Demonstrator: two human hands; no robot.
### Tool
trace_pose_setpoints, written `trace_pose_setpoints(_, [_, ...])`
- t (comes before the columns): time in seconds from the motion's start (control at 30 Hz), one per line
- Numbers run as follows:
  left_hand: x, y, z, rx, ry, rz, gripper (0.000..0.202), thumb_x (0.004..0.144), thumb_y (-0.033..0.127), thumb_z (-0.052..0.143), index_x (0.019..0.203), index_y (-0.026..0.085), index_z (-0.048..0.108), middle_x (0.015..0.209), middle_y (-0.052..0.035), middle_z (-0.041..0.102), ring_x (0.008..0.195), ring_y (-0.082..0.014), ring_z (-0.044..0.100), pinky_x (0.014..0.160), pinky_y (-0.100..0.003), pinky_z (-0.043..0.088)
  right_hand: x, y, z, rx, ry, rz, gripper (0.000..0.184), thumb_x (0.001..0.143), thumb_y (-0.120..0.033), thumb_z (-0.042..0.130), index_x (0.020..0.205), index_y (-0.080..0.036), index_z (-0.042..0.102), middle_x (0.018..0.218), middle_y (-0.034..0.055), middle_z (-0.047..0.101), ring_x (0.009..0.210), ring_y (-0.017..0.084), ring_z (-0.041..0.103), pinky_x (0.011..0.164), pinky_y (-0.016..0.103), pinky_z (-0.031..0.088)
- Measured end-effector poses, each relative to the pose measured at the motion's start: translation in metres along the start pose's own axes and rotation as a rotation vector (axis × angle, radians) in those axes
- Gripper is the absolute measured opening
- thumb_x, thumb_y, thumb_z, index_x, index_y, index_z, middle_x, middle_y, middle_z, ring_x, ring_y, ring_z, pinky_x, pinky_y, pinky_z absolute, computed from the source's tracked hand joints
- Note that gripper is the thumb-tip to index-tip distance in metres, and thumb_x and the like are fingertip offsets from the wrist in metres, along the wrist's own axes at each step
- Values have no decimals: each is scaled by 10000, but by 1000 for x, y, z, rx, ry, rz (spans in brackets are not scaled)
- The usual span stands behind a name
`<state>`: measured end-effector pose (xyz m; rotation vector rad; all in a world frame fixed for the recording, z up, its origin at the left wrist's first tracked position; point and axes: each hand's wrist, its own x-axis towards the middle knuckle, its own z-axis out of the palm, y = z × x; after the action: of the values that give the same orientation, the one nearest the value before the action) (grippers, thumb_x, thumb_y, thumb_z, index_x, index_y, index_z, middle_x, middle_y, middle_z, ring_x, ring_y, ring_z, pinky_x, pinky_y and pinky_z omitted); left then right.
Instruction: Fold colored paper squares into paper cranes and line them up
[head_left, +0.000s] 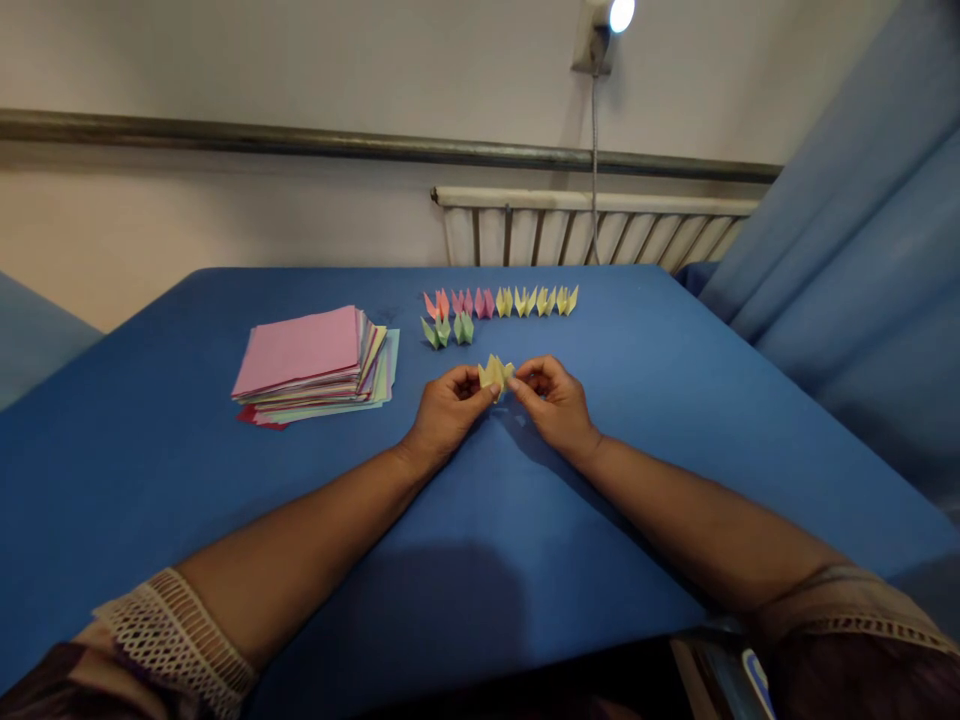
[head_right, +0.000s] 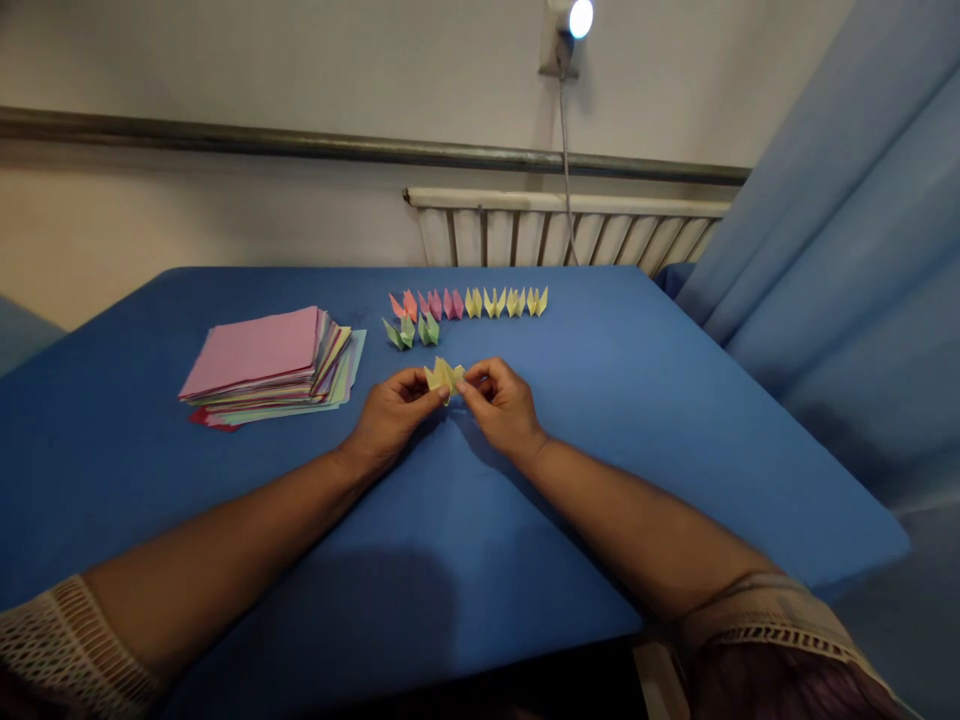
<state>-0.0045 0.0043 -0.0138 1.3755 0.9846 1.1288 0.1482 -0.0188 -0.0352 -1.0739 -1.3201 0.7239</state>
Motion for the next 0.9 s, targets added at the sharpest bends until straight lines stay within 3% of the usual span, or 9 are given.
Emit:
trace_pose_setpoints(0.17, [-1, -2, 0, 112, -20, 87, 253, 687, 359, 731, 805, 151, 646, 745, 12, 633, 680, -118, 572, 685, -245, 452, -4, 0, 4, 20, -32, -3, 278, 746, -338, 700, 949, -217, 553, 819, -10, 617, 651, 109, 584, 636, 260, 492])
trace_pose_setpoints(0.6, [-4, -4, 0, 293, -89, 167, 265, 728, 348, 703, 913, 163, 662, 848, -21, 677, 746, -152, 616, 715, -279, 492, -1, 11, 2, 7, -62, 19, 130, 806, -296, 604, 890, -225, 534, 757, -23, 616, 611, 117, 581, 603, 260, 474])
trace_pose_setpoints(0.9, [-5, 7, -8, -78, -141, 20, 416, 772, 336, 673, 1156, 194, 603, 1218, -100, 624, 1037, -224, 605, 841, -353, 500, 5, 12, 0, 189, -178, 50, 215, 792, -336, 647, 953, -220, 566, 795, -14, 627, 669, 113, 601, 672, 270, 507])
